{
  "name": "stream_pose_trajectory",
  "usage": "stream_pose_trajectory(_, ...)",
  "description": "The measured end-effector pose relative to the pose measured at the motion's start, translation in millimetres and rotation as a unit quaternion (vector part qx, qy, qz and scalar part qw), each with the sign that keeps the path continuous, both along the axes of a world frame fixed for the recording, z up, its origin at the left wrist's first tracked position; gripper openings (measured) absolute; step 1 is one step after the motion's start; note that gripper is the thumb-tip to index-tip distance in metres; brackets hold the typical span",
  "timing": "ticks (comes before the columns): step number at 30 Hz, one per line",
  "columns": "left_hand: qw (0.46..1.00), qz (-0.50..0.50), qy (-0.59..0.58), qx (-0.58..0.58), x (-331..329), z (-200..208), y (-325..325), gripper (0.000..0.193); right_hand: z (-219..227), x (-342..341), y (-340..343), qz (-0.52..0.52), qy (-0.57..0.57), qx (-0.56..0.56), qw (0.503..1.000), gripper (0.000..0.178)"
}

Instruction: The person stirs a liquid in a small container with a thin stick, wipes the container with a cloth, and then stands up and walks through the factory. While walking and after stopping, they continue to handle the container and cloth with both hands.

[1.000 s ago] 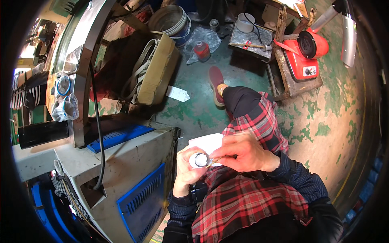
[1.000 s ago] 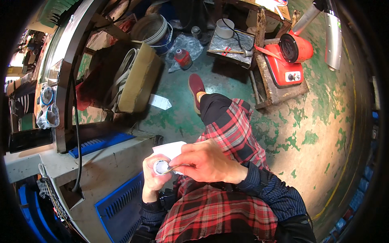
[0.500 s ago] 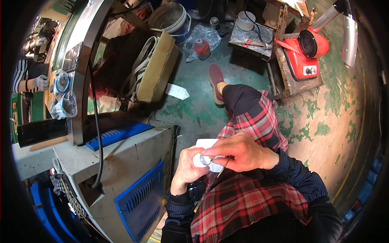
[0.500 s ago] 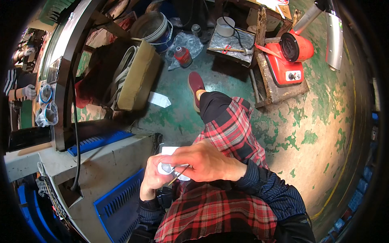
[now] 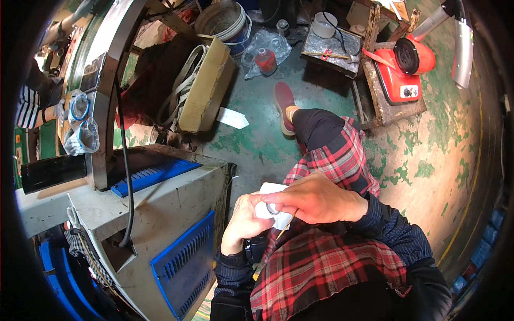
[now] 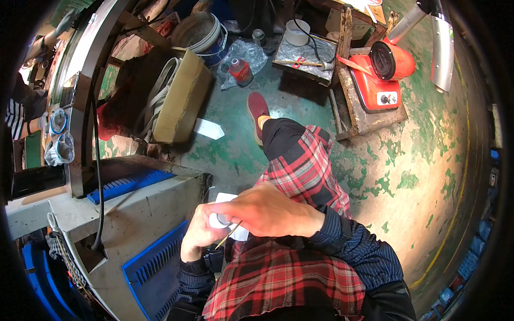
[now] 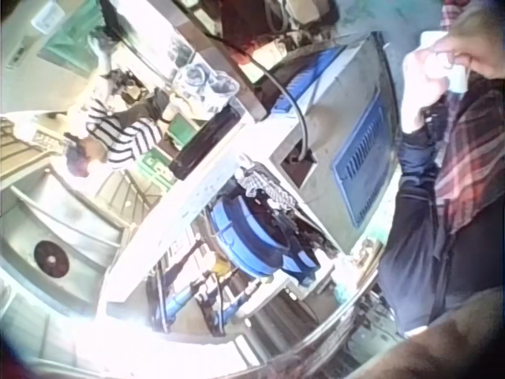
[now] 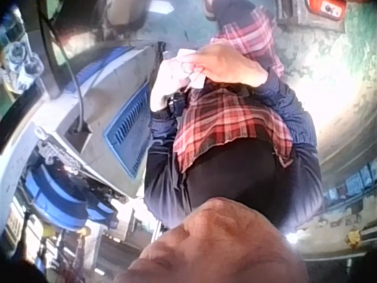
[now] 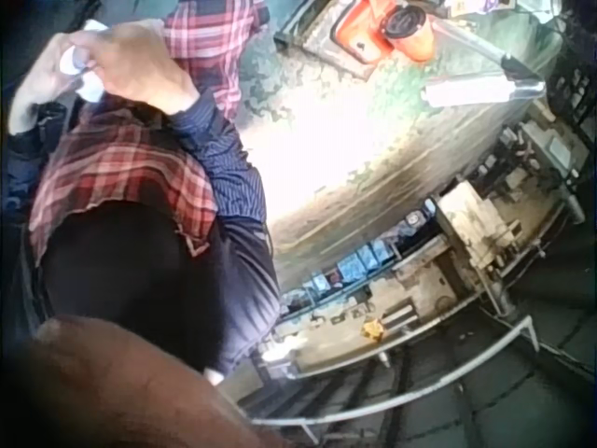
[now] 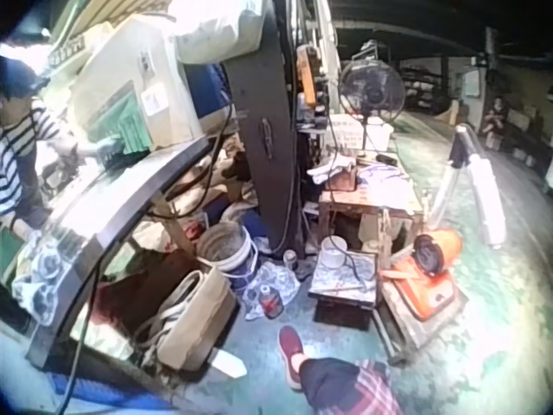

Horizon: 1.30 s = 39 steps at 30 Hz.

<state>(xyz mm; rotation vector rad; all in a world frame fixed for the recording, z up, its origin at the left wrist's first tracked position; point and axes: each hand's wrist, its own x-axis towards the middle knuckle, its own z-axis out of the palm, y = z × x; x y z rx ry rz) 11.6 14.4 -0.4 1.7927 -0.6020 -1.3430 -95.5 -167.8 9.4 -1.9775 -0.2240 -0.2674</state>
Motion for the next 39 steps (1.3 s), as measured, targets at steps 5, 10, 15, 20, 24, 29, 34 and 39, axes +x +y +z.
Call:
stream_pose_trajectory(5,0.997,-0.039,-0.061,0.003,1,0,-1,0.032,12,1,-4,0.031,-0.019,-0.074,0.997,0.046)
stream_pose_trajectory(10,0.996,-0.034,-0.077,0.005,2,-2,1,0.031,14,0,-1,0.049,-0.023,-0.167,0.984,0.037)
stream_pose_trajectory(15,0.999,0.004,-0.029,0.016,4,-4,4,0.028,9,-1,10,-0.019,-0.055,-0.128,0.990,0.039)
stream_pose_trajectory(20,0.999,0.033,0.005,0.010,4,-2,2,0.027,3,-1,15,-0.054,-0.073,-0.122,0.988,0.038)
stream_pose_trajectory(24,0.999,0.051,0.008,-0.002,4,3,-1,0.028,1,-1,18,-0.078,-0.067,-0.105,0.989,0.035)
stream_pose_trajectory(29,0.998,0.057,0.021,-0.014,5,4,-3,0.030,0,-1,16,-0.123,-0.064,-0.098,0.986,0.037)
stream_pose_trajectory(34,0.996,0.077,0.052,-0.008,8,2,6,0.027,6,1,5,-0.138,-0.017,-0.039,0.990,0.034)
stream_pose_trajectory(39,0.991,0.101,0.085,-0.018,7,5,3,0.025,3,4,14,-0.127,0.000,0.037,0.991,0.027)
